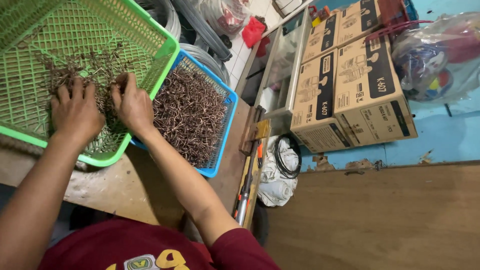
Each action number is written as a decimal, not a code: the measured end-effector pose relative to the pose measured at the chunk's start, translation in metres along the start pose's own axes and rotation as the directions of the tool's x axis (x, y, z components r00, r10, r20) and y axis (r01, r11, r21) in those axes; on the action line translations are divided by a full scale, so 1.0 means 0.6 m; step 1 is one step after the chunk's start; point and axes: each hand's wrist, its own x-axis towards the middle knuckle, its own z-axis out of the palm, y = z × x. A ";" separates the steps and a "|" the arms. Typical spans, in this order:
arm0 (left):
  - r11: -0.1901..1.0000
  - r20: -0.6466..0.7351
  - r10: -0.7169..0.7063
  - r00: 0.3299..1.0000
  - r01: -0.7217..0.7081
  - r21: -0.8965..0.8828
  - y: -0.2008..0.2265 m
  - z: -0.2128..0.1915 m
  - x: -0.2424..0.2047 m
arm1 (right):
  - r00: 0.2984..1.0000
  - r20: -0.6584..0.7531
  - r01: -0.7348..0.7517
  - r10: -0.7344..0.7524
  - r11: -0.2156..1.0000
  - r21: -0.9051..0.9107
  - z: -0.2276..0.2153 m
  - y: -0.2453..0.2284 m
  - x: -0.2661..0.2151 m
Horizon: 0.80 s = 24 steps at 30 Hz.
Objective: Picking up small metal clips from a container and using a manual lever-operated jig to bend them into shape.
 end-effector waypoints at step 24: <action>0.972 0.058 -0.099 0.993 0.109 -0.207 0.025 -0.063 0.024 | 0.997 0.005 -0.082 0.083 0.994 -0.072 -0.008 -0.008 0.002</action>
